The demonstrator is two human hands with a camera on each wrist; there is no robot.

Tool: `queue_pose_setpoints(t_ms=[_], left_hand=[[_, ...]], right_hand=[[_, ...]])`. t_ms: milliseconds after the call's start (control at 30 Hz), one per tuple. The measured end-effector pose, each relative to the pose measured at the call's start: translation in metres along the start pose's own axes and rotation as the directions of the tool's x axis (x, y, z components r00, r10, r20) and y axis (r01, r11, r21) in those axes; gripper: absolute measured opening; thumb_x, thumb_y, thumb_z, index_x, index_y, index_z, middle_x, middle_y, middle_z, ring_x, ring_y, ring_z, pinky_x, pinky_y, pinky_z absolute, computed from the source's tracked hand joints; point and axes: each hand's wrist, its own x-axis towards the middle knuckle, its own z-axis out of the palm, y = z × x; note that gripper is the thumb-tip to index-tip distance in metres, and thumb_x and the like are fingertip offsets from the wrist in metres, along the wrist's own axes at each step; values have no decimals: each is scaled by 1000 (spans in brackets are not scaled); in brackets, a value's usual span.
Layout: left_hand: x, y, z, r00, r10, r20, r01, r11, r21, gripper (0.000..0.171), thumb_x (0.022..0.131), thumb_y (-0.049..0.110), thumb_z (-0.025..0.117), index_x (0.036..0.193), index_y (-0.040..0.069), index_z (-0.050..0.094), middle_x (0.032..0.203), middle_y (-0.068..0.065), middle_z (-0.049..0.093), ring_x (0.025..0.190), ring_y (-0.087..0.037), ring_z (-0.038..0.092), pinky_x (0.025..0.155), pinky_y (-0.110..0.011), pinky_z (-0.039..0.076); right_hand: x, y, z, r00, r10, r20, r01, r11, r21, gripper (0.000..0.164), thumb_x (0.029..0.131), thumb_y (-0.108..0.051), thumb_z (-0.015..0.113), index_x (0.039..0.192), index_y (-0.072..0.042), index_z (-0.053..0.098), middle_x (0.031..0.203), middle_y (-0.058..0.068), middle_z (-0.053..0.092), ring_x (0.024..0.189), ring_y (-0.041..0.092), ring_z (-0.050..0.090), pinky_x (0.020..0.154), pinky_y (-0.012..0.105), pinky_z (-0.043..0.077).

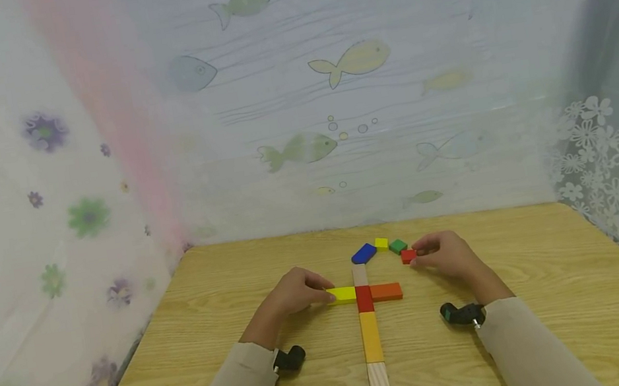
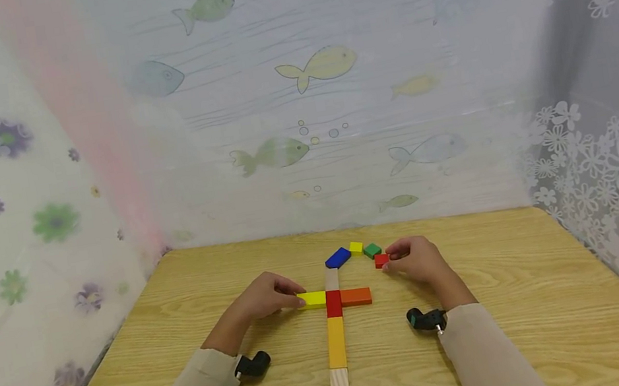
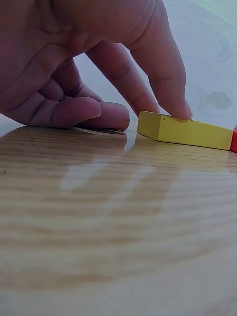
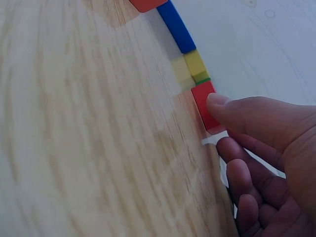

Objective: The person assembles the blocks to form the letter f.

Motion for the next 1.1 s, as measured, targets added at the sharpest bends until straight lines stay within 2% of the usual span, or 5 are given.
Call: queue_pose_setpoints(t_ms=[600, 1100], left_hand=[[3, -3, 0, 1000, 7, -1, -7, 1000, -3, 22, 86, 26, 85, 106, 16, 82, 102, 1, 74, 84, -18, 59, 72, -28, 53], [4, -4, 0, 999, 27, 17, -27, 1000, 8, 25, 88, 27, 84, 110, 17, 82, 107, 1, 74, 90, -16, 61, 78, -30, 54]], right_hand=[[-3, -3, -2, 1000, 1, -3, -1, 1000, 11, 41, 88, -31, 83, 121, -8, 75, 116, 10, 76, 110, 28, 68, 101, 52, 52], [-4, -4, -2, 1000, 6, -6, -6, 1000, 11, 40, 90, -32, 82, 122, -8, 75, 118, 11, 75, 112, 30, 67, 99, 51, 52]])
